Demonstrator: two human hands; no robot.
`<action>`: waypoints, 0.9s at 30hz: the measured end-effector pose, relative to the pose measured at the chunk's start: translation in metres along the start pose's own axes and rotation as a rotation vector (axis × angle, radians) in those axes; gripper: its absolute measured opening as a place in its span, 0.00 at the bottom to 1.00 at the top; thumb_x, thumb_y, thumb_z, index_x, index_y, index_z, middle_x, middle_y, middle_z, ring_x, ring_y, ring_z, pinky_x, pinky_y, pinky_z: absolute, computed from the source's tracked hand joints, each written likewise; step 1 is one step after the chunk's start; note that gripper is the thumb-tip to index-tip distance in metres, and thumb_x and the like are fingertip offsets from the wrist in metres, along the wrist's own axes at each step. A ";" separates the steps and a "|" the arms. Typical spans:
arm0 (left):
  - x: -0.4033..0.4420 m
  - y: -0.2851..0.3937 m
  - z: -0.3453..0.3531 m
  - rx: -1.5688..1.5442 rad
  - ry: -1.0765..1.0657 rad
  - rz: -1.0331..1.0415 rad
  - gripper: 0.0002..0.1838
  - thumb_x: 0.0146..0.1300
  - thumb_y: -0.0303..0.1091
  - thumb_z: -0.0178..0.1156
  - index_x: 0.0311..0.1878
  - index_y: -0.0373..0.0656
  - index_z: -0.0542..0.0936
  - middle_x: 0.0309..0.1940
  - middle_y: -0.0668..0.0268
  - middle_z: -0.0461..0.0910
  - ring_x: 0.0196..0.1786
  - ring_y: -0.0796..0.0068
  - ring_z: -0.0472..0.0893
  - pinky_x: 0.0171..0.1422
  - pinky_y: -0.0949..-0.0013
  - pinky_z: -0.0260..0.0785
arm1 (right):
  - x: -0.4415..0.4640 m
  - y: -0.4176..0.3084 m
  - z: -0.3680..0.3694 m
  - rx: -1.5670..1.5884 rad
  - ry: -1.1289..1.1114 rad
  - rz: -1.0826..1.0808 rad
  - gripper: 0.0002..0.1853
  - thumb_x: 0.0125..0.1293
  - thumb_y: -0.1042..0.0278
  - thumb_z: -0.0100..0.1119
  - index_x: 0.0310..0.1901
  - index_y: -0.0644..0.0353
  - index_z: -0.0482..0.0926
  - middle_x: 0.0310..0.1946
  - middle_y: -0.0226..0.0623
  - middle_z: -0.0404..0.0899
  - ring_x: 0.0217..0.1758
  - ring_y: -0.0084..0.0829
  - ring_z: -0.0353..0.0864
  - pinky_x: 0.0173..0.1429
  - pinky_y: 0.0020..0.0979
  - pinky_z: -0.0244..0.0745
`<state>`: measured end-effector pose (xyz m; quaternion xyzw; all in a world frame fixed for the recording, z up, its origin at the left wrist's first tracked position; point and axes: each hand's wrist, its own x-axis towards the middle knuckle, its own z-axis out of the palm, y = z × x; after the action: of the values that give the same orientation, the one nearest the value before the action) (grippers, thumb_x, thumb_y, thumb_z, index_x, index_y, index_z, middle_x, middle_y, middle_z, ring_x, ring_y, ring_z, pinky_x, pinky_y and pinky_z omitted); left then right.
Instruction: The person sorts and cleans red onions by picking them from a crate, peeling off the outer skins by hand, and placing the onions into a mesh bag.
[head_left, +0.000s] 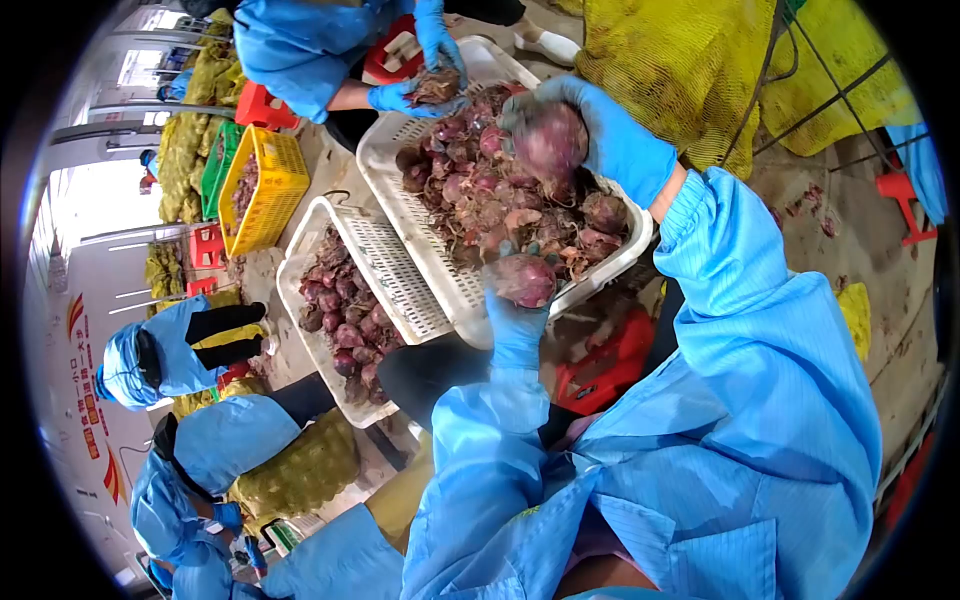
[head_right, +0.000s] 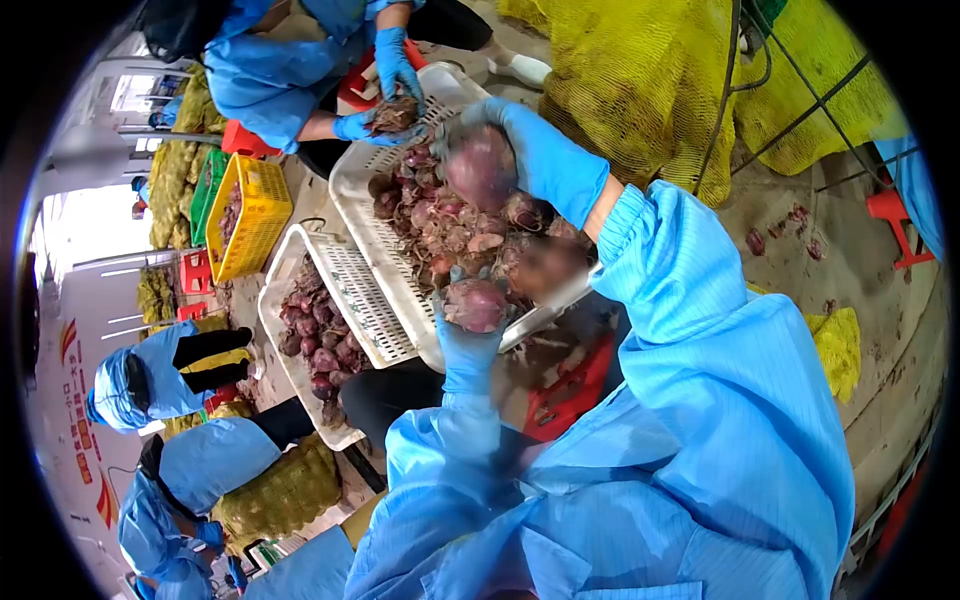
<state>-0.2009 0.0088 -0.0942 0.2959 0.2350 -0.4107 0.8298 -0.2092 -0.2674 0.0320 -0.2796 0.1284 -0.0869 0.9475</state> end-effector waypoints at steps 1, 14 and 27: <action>-0.003 0.002 0.002 -0.018 -0.002 0.015 0.33 0.63 0.64 0.50 0.65 0.53 0.71 0.62 0.59 0.71 0.62 0.57 0.70 0.65 0.46 0.64 | 0.001 0.003 0.000 0.002 -0.076 0.101 0.16 0.63 0.62 0.54 0.50 0.61 0.77 0.42 0.41 0.84 0.45 0.34 0.84 0.54 0.35 0.79; -0.063 0.053 0.073 0.669 -0.332 0.339 0.47 0.51 0.14 0.59 0.75 0.47 0.53 0.71 0.61 0.56 0.65 0.67 0.69 0.61 0.69 0.71 | -0.025 0.113 -0.020 -0.947 -0.446 0.254 0.36 0.65 0.51 0.58 0.68 0.65 0.64 0.66 0.47 0.67 0.69 0.34 0.65 0.71 0.30 0.57; -0.068 0.076 0.103 1.559 -0.354 0.631 0.49 0.46 0.18 0.65 0.74 0.36 0.53 0.66 0.55 0.63 0.64 0.64 0.69 0.68 0.65 0.65 | -0.026 0.133 0.002 -0.569 -0.587 0.171 0.25 0.63 0.60 0.60 0.60 0.61 0.74 0.48 0.33 0.82 0.50 0.24 0.75 0.59 0.27 0.67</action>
<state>-0.1615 0.0127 0.0449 0.7645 -0.3402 -0.2452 0.4895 -0.2212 -0.1497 -0.0349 -0.5313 -0.1053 0.1146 0.8328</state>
